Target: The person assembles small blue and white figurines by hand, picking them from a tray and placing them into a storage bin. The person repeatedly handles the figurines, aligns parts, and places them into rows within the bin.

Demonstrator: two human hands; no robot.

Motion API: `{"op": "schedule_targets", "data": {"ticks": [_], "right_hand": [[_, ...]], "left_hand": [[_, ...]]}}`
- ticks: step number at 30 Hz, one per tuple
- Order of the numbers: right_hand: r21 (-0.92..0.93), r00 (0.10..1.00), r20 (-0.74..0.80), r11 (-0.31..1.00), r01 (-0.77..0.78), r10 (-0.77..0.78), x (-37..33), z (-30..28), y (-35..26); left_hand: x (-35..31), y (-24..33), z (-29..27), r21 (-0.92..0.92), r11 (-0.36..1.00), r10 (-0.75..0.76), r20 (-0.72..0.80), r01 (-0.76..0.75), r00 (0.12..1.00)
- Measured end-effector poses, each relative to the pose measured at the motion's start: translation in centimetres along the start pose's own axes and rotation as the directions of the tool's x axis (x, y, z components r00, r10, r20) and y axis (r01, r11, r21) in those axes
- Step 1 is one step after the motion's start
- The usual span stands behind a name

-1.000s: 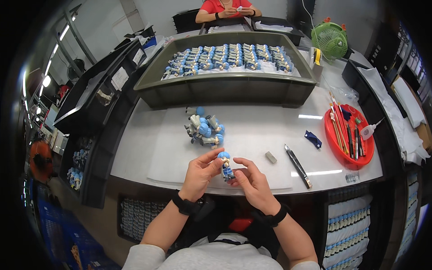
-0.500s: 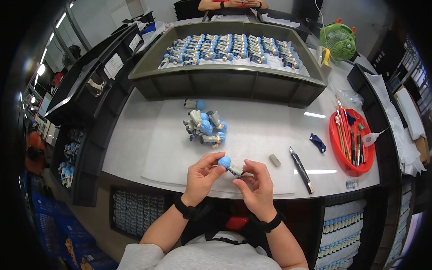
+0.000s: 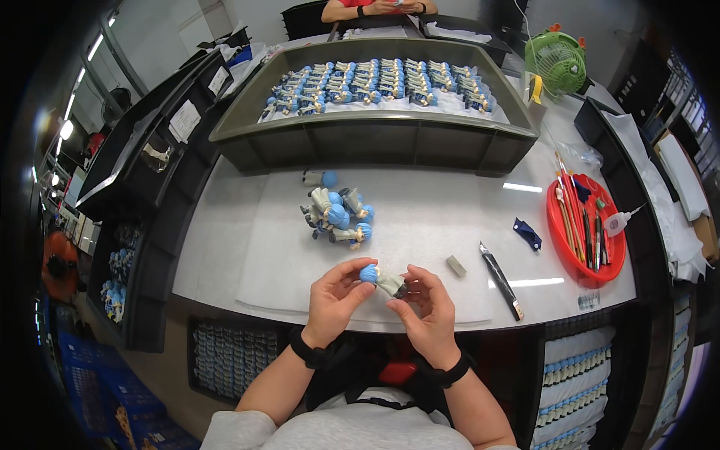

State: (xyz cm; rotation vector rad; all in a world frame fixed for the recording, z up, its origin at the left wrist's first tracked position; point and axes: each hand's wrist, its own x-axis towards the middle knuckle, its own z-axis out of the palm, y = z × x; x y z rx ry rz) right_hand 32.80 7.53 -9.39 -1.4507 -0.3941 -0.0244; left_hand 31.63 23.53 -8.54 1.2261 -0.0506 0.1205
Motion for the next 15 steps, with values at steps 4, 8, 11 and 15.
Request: {"op": "schedule_targets", "data": {"ticks": [4,8,11,15], "right_hand": [[0.063,1.0,0.004,0.998,0.031,-0.031,-0.02,0.0,-0.04],[0.068,1.0,-0.003,0.997,0.019,-0.019,0.02,0.05,-0.08],[0.065,1.0,0.004,0.998,0.009,-0.009,-0.02,0.04,0.0],[0.02,1.0,0.029,1.0,0.004,-0.004,-0.07,-0.1,0.15]], "left_hand": [[0.13,-0.25,0.2,-0.016,0.999,-0.033,-0.048,0.033,0.998],[0.22,-0.22,0.08,0.04,0.997,-0.071,-0.054,0.073,0.996],[0.22,-0.12,0.14,0.053,0.996,-0.075,-0.059,0.078,0.995],[0.16,-0.27,0.05,0.059,0.995,-0.077,-0.063,0.081,0.995]]}}
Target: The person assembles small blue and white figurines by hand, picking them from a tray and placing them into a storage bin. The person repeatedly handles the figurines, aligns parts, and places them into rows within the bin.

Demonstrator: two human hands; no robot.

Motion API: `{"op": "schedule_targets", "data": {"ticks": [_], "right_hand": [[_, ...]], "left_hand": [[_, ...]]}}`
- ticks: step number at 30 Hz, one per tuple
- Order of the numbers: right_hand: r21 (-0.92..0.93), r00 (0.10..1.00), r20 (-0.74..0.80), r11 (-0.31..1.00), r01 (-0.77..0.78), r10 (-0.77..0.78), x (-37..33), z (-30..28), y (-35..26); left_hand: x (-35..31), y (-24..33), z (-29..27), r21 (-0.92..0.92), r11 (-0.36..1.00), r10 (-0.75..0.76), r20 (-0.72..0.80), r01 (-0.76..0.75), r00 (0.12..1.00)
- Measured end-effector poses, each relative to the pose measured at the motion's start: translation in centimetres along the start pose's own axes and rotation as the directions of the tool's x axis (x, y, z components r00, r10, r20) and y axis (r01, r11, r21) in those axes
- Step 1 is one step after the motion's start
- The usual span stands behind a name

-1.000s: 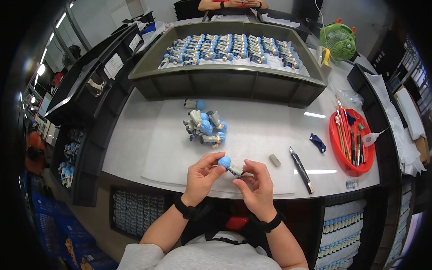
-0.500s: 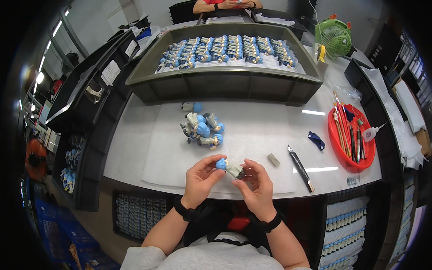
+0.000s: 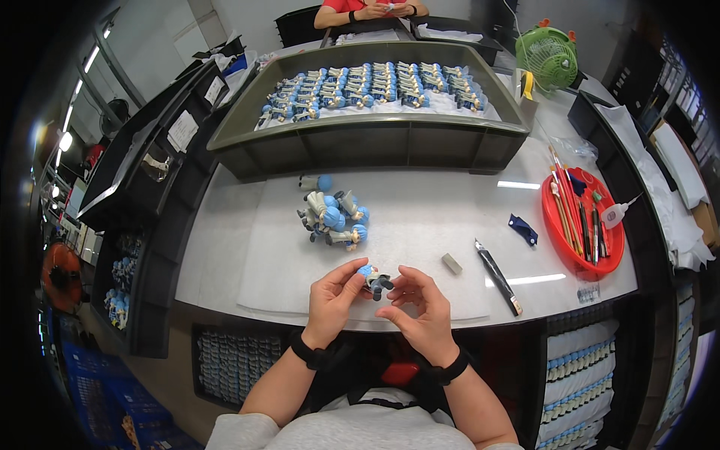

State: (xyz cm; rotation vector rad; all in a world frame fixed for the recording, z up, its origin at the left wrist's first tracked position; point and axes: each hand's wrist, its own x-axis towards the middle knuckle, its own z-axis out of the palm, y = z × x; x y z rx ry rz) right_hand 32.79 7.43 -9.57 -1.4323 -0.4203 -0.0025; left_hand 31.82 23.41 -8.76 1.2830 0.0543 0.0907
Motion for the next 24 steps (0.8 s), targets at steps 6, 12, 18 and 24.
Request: {"op": "schedule_targets", "data": {"ticks": [6,12,18,24], "right_hand": [[-0.008,1.0,-0.01,1.0,0.015,-0.015,0.08,0.16,-0.29],[-0.018,1.0,-0.001,1.0,0.019,-0.019,0.09,0.04,-0.34],[-0.045,1.0,0.008,0.999,0.01,-0.01,0.06,-0.05,-0.47],[-0.067,0.999,0.037,0.998,0.002,0.0,-0.02,0.05,-0.29]], "left_hand": [[-0.05,-0.11,-0.14,-0.01,1.0,0.014,0.015,-0.014,1.0],[-0.17,-0.17,-0.21,-0.094,0.99,0.11,0.048,-0.106,0.993],[-0.19,-0.11,-0.23,-0.115,0.989,0.095,0.052,-0.088,0.994],[-0.37,0.04,-0.51,-0.114,0.989,0.106,0.055,-0.1,0.993]]}}
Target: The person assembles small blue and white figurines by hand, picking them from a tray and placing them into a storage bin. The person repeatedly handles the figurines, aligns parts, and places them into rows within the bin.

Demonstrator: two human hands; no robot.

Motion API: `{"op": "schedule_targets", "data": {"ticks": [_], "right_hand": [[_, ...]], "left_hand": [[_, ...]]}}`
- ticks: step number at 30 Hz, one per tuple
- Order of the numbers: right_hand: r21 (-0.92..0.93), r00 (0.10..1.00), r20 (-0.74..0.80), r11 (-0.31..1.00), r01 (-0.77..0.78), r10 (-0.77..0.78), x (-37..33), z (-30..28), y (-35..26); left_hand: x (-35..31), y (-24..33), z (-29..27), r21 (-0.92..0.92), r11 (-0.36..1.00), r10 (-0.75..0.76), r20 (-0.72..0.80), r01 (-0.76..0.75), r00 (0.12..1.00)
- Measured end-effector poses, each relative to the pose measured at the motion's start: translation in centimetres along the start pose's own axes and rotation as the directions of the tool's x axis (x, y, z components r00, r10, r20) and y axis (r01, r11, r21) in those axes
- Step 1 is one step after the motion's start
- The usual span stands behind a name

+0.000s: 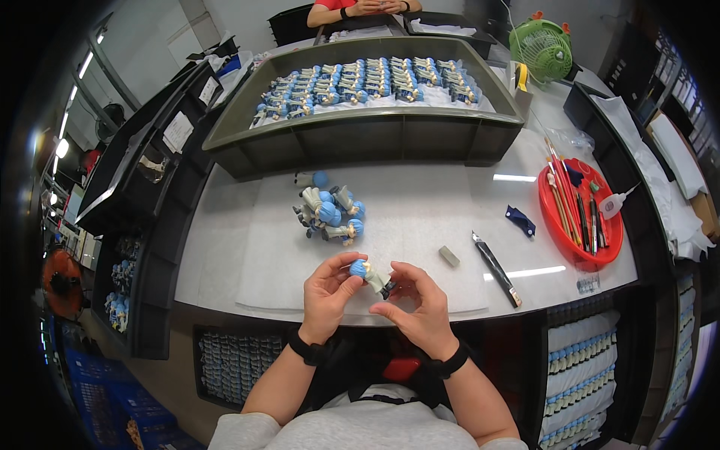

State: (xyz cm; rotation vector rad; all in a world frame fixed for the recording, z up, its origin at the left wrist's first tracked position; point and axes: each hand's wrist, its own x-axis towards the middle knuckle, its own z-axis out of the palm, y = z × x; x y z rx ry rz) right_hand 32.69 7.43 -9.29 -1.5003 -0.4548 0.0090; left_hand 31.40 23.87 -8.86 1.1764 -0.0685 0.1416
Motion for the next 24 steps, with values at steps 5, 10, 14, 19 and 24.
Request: {"op": "schedule_targets", "data": {"ticks": [5,10,14,19,24], "right_hand": [[-0.029,1.0,-0.007,1.0,0.007,-0.007,0.3,0.3,-0.2],[-0.139,0.992,-0.059,0.985,0.105,-0.114,0.6,-0.4,-1.4],[-0.094,0.984,-0.119,0.988,0.123,-0.134,0.3,-1.3,-1.3],[-0.253,0.858,-0.45,0.957,0.143,-0.247,-4.2,-10.6,-3.7],[-0.26,0.356,-0.901,0.966,0.014,-0.248,-16.8,-25.3,-3.5]], "left_hand": [[0.2,0.3,-0.2,0.006,1.0,-0.003,-0.005,0.003,1.0],[0.5,0.3,0.5,0.078,0.997,0.018,0.041,-0.021,0.999],[0.3,-0.2,0.5,0.097,0.986,0.131,0.016,-0.132,0.991],[-0.1,-0.4,-0.5,0.157,0.986,0.043,0.054,-0.051,0.998],[-0.5,0.6,1.2,0.255,0.965,0.03,0.103,-0.056,0.994]]}}
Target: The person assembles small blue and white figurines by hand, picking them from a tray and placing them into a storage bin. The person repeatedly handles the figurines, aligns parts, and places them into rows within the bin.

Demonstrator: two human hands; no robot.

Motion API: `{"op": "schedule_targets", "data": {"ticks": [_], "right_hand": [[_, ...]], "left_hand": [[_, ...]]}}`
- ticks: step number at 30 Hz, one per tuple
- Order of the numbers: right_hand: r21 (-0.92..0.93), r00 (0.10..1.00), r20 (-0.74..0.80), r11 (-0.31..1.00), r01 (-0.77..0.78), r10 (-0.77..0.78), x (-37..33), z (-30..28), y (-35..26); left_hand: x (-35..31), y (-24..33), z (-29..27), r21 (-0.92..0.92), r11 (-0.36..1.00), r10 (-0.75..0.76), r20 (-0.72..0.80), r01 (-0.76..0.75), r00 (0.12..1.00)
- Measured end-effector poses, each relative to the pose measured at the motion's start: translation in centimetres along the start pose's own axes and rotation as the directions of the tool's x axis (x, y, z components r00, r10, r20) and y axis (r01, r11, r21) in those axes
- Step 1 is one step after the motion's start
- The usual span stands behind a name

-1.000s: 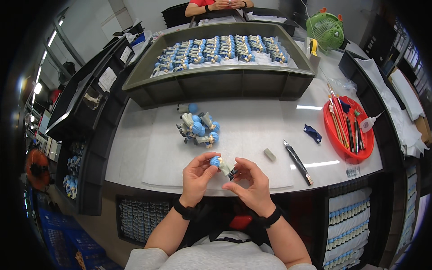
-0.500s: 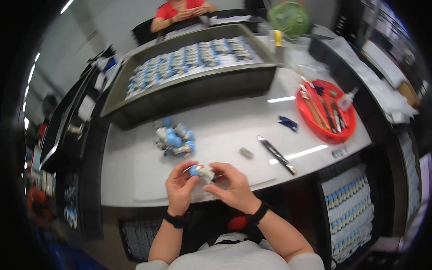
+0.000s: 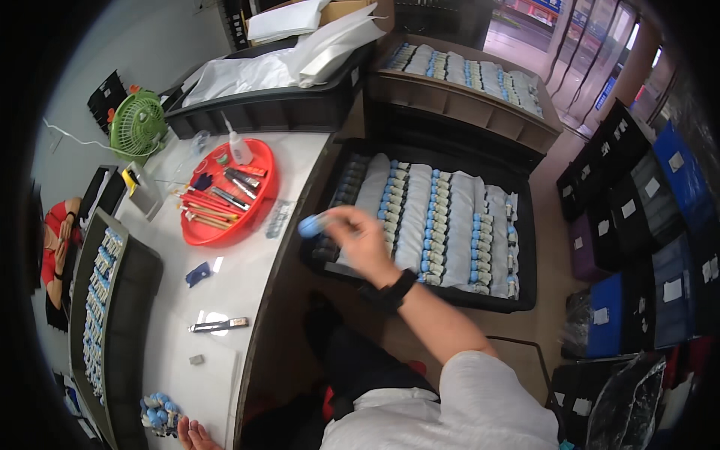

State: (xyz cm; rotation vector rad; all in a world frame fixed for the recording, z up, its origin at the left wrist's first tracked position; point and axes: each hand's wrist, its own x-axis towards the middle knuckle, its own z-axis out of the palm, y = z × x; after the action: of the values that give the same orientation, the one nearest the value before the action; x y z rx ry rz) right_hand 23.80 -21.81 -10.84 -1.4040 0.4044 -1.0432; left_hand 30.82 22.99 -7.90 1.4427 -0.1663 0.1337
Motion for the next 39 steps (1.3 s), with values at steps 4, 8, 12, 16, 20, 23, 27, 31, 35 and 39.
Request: {"op": "schedule_targets", "data": {"ticks": [4,8,12,16,20,23,27,31,35,39], "right_hand": [[-0.533,0.921,-0.32,0.846,0.017,-0.22,4.1,-17.9,5.3],[-0.824,0.869,-0.368,0.548,-0.141,-0.331,3.7,-32.5,7.5],[-0.857,0.855,-0.466,0.357,-0.372,-0.227,2.9,-37.1,8.0],[-0.871,0.886,-0.453,0.266,-0.414,-0.102,3.0,-38.7,9.8],[-0.871,0.925,-0.378,0.33,-0.365,0.025,3.6,-41.2,12.8],[-0.899,0.941,-0.324,0.278,-0.338,0.094,4.1,-43.1,16.1],[-0.92,0.948,-0.271,0.245,-0.305,0.164,4.1,-53.1,19.6],[-0.957,0.922,-0.256,0.055,-0.284,0.291,7.0,-58.2,20.0],[-0.978,0.981,-0.193,0.082,-0.192,-0.007,9.0,-49.8,20.7],[-0.841,0.982,-0.161,0.535,-0.082,-0.103,12.5,-40.8,14.3]], "left_hand": [[0.1,0.1,0.0,0.075,0.997,-0.022,-0.074,0.028,0.997],[0.4,0.0,0.2,0.162,0.987,0.001,-0.051,0.007,0.999],[0.3,0.1,0.8,0.265,0.964,0.006,-0.045,0.006,0.999],[0.0,0.3,1.1,0.26,0.965,-0.008,-0.052,0.022,0.999],[0.2,-0.1,1.2,0.278,0.958,-0.056,-0.077,0.075,0.995],[0.5,-2.1,-1.8,0.356,0.933,0.014,-0.176,0.051,0.984],[1.4,-2.1,0.2,0.32,0.947,0.028,-0.14,0.019,0.99],[1.3,-1.7,0.0,0.167,0.985,-0.024,-0.098,0.04,0.995],[0.0,1.4,1.1,0.224,0.973,-0.03,-0.087,0.049,0.996],[3.0,5.6,1.2,0.588,0.776,0.195,0.118,-0.227,0.974]]}}
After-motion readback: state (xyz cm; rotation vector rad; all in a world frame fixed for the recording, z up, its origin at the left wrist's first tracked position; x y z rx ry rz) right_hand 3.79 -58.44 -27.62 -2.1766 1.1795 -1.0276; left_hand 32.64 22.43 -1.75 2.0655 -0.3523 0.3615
